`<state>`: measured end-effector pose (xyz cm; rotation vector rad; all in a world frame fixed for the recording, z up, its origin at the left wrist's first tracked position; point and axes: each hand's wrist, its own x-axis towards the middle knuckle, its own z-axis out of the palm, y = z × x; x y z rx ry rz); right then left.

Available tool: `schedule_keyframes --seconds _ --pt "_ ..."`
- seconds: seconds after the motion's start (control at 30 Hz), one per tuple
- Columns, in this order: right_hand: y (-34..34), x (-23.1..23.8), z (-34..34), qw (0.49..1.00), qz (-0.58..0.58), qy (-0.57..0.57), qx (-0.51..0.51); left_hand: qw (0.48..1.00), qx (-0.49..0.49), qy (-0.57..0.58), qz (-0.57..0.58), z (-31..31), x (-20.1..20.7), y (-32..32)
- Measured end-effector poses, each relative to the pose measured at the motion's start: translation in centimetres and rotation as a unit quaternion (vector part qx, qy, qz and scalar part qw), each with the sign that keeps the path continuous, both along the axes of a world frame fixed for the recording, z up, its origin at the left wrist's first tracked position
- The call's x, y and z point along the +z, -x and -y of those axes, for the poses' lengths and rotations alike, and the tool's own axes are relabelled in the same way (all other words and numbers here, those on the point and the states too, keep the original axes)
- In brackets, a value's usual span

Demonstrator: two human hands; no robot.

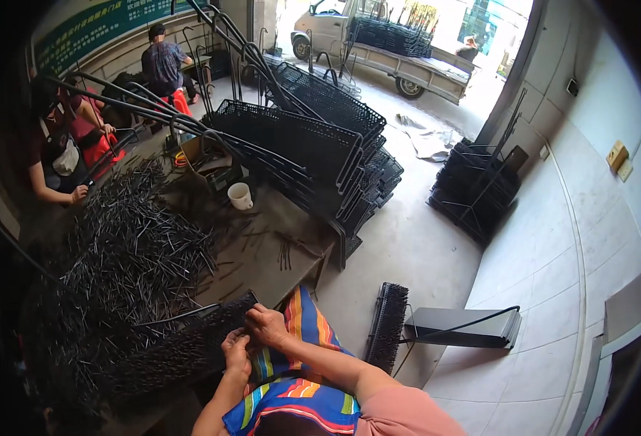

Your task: Inserting thin metal wires into a pre-fabricated metal mesh frame.

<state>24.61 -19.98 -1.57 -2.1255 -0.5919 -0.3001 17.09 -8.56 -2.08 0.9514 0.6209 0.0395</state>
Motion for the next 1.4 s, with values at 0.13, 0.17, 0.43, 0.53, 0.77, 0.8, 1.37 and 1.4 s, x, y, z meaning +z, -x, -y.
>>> schedule_keyframes --seconds 0.13,0.17,0.43,0.53,0.77,0.8,1.37,1.4 --pt "0.1 -0.2 0.1 1.000 -0.013 0.008 -0.009 1.000 -0.001 -0.019 0.010 0.0 0.3 0.0" --pt "0.1 -0.2 0.1 1.000 -0.012 0.005 -0.009 1.000 0.000 -0.018 0.007 0.0 -0.2 0.1" --pt "0.3 0.5 0.8 0.999 -0.011 -0.020 0.032 0.999 -0.014 -0.038 -0.031 -0.1 -0.2 0.1" --pt "0.1 0.1 0.9 0.999 -0.001 -0.029 0.046 0.997 -0.035 -0.053 -0.054 -0.5 -0.4 -0.3" --pt "-0.4 -0.4 1.1 0.996 0.039 -0.037 0.070 0.985 -0.096 -0.099 -0.105 -0.8 1.0 -1.1" --pt "-0.4 -0.4 1.2 0.996 0.039 -0.034 0.071 0.984 -0.102 -0.094 -0.115 -0.7 1.5 -1.3" --pt "-0.3 -0.3 1.3 0.995 0.047 -0.029 0.086 0.973 -0.115 -0.142 -0.143 -0.5 2.4 -1.5" --pt "-0.5 -0.3 1.4 0.995 0.047 -0.031 0.083 0.973 -0.118 -0.140 -0.139 -0.4 2.4 -1.6"
